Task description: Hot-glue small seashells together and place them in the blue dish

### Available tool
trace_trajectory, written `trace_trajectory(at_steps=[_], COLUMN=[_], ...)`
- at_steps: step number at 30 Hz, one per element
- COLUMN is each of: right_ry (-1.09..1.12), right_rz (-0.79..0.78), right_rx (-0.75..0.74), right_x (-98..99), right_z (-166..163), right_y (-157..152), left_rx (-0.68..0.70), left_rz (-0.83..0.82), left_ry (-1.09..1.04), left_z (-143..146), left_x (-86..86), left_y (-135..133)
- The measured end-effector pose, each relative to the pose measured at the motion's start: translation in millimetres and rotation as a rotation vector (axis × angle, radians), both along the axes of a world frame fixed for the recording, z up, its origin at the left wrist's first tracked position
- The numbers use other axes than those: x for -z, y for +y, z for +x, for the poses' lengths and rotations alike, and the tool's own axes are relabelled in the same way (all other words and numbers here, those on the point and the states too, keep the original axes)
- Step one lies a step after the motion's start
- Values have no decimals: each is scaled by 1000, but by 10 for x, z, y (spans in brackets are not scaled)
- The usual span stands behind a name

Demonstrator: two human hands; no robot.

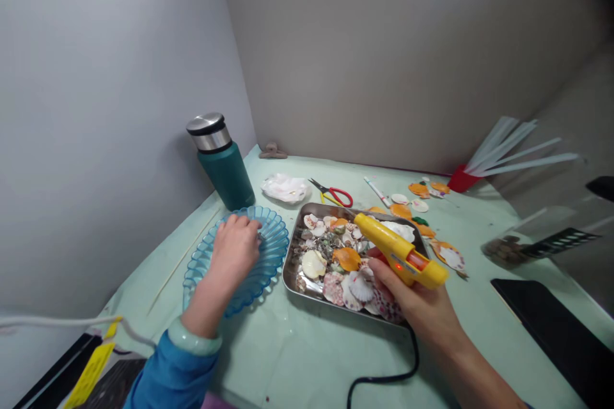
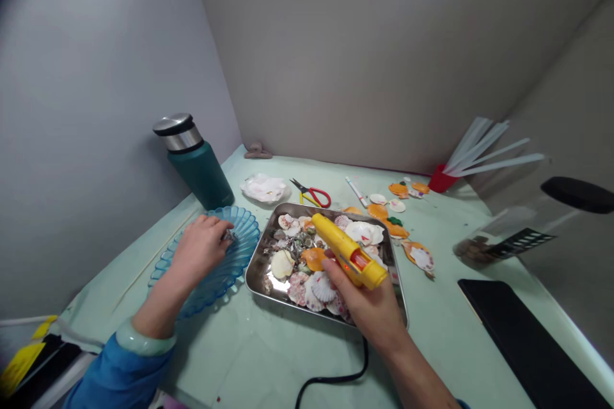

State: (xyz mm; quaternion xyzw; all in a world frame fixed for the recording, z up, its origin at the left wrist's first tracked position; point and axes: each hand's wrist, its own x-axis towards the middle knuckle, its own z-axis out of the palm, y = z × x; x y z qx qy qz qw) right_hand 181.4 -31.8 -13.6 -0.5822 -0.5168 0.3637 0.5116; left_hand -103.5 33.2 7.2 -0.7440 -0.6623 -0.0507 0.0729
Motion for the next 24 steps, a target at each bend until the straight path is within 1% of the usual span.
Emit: trace_trajectory(at_steps=[4,9,13,20,24], right_ry=[4,25,32,53,57], right_rz=[-12,0,-21,-36,-29], right_rx=[-20,-13,-19,-1,7], right_x=[-5,3,15,1,-26], right_z=[4,1,2,-12,-12], right_y=[4,10,4,-2,-7], left_rx=[6,-17,-44,-62,-71], left_rz=[8,7,10,67,88], left_ry=[70,92,75,10,-28], left_z=[40,16,-6,-27,-17], left_x=[-10,-20,-48,-166,-154], left_y=[15,56,44,14,24])
